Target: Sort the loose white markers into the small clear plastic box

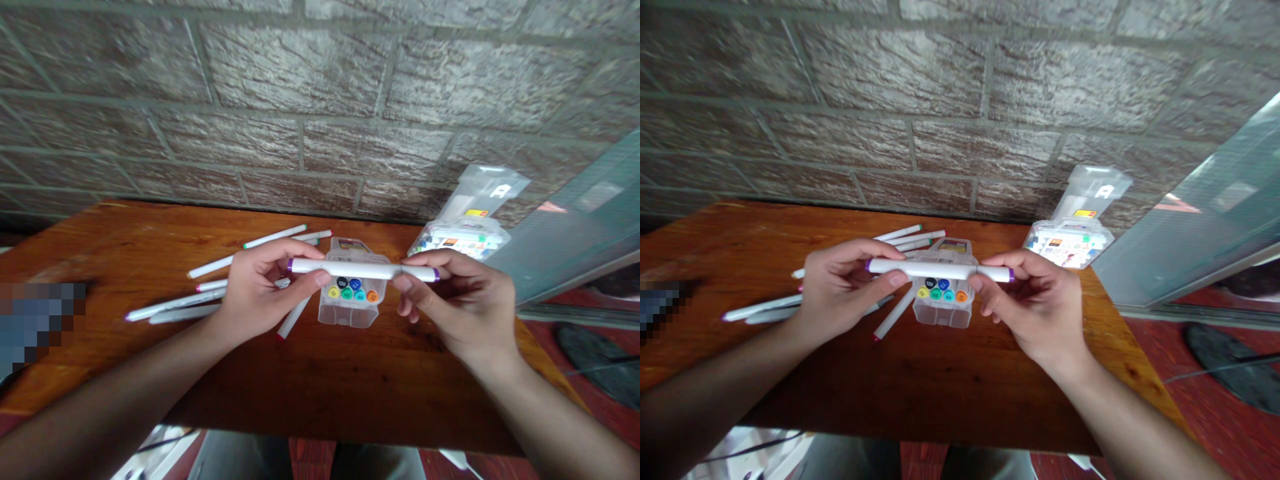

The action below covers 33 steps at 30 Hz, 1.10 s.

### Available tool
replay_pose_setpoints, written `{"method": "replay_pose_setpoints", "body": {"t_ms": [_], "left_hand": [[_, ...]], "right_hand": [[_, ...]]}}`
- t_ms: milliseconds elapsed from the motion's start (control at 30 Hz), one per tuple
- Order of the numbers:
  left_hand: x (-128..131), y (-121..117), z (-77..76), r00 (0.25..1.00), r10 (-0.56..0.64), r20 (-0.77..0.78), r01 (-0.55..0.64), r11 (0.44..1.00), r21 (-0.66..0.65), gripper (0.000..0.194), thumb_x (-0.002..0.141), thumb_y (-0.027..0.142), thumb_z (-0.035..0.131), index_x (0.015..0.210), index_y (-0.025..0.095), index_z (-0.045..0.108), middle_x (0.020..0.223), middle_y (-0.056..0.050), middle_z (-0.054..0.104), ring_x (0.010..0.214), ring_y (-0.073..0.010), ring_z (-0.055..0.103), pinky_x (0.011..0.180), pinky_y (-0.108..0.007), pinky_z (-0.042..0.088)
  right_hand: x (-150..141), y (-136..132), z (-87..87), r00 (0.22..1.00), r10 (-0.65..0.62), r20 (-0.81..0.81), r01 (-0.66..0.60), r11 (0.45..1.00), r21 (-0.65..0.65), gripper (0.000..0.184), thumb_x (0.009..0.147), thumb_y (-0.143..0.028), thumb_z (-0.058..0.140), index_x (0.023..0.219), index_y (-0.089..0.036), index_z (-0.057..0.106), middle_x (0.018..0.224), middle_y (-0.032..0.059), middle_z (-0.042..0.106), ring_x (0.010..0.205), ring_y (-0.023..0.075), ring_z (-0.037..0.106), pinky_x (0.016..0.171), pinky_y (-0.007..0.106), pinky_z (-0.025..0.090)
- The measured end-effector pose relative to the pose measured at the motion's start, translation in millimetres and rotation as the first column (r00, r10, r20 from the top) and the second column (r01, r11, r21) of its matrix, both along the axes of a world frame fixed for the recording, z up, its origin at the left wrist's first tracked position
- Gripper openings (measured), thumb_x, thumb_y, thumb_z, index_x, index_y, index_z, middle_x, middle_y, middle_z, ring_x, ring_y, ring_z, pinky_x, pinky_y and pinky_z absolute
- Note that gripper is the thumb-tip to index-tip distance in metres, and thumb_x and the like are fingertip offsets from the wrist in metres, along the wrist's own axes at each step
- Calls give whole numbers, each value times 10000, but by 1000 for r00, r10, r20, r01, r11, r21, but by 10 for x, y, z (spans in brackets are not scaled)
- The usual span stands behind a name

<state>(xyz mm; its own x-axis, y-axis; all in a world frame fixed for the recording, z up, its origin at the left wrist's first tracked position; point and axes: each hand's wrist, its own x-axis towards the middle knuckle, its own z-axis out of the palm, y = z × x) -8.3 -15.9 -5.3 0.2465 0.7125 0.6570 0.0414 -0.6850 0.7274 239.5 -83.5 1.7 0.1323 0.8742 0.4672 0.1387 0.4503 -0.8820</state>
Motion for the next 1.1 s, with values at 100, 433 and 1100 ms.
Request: {"method": "replay_pose_setpoints", "body": {"t_ms": [100, 433, 1100], "left_hand": [[-2, 2, -9, 999, -30, 23, 31, 999, -38, 123, 848, 143, 863, 953, 184, 814, 866, -32, 831, 700, -136, 751, 605, -212, 600], [-1, -13, 32, 995, -82, 61, 91, 983, -159, 96, 912, 288, 839, 960, 206, 821, 745, -14, 753, 591, -128, 653, 507, -231, 511], [-51, 86, -98, 960, -145, 241, 213, 934, -286, 196, 1007, 381, 729, 1126, 272, 839, 860, -47, 808, 511, -106, 562, 458, -261, 436]], "right_hand": [[0, 1, 8, 1000, 4, -10, -4, 1000, -3, 161, 870, -224, 915, 982, -209, 800, 617, -25, 757, 413, 104, 661, 391, 169, 549], [-2, 12, 41, 997, 35, -75, -42, 995, -89, 117, 913, -282, 886, 982, -219, 817, 570, -22, 727, 398, 106, 620, 377, 182, 501], [12, 7, 73, 967, 95, -236, -132, 981, -145, 176, 1006, -342, 770, 1111, -228, 854, 940, 71, 860, 447, 112, 666, 371, 213, 521]]}}
